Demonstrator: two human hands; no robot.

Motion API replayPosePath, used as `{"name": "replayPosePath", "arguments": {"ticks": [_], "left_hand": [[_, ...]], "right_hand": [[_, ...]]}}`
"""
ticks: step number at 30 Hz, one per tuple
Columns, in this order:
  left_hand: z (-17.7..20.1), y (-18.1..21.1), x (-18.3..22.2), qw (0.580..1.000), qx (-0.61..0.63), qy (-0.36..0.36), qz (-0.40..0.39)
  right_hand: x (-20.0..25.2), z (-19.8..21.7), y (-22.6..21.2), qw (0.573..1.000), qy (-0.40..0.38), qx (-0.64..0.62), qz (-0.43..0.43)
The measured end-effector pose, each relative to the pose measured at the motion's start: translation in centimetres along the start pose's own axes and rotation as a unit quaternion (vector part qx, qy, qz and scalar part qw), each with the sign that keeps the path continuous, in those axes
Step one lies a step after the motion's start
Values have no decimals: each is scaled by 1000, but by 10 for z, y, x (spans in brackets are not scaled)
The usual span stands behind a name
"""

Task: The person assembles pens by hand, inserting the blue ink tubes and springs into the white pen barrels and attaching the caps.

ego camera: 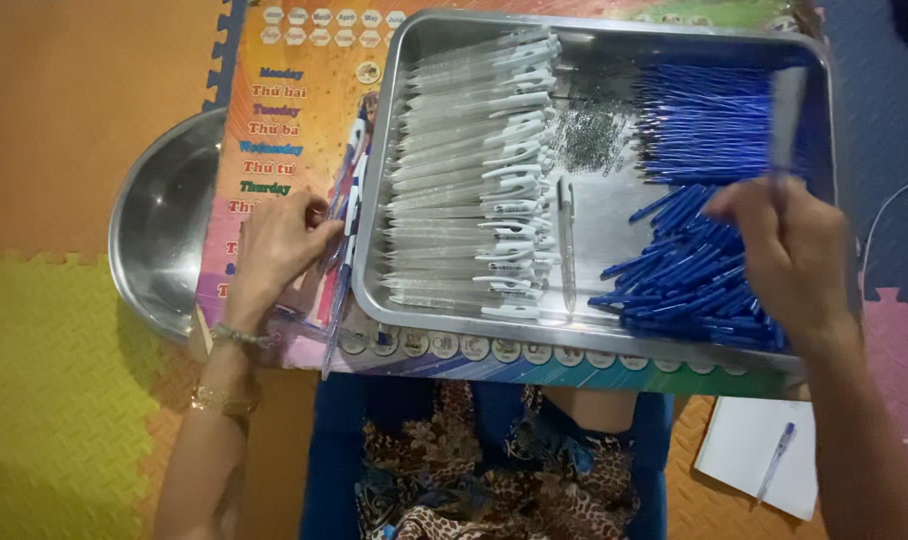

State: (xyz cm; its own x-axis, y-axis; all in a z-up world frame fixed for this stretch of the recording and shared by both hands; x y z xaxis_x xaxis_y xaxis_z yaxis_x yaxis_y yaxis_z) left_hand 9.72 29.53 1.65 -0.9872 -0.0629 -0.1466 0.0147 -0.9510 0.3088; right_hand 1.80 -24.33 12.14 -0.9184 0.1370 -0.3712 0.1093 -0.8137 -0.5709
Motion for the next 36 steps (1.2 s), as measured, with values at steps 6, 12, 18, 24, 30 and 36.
{"name": "replayPosePath", "arguments": {"ticks": [6,12,18,24,30,36], "left_hand": [[0,23,-44,996,-28,-72,45],[-20,45,-75,993,-95,-65,31],[4,57,-69,974,109,-127,156],[44,42,-60,959,259,-26,108],[109,138,57,799,547,-157,194],[-3,186,125,663,666,-327,100]], "right_hand": [[57,15,32,961,100,-232,-115],[86,16,55,888,128,-418,-145],[109,-4,58,883,167,-389,-201],[115,7,31,921,161,-294,-199],[130,-9,7,889,95,-419,-158],[128,-34,-69,872,89,-464,-129]]}}
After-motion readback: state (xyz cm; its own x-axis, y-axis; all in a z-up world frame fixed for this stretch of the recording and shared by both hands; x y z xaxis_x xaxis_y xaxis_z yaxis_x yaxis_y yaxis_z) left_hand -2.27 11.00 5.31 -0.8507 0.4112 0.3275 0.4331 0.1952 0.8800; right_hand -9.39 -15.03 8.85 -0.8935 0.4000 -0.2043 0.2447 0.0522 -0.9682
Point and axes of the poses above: each hand's wrist, its own x-axis away from the middle knuckle, its own z-axis out of the back of the hand, y = z × x, the point moved 6 cm from there along -x, towards the middle knuckle, and after that the axes turned 14 degrees about y, right-handed, at the moved point
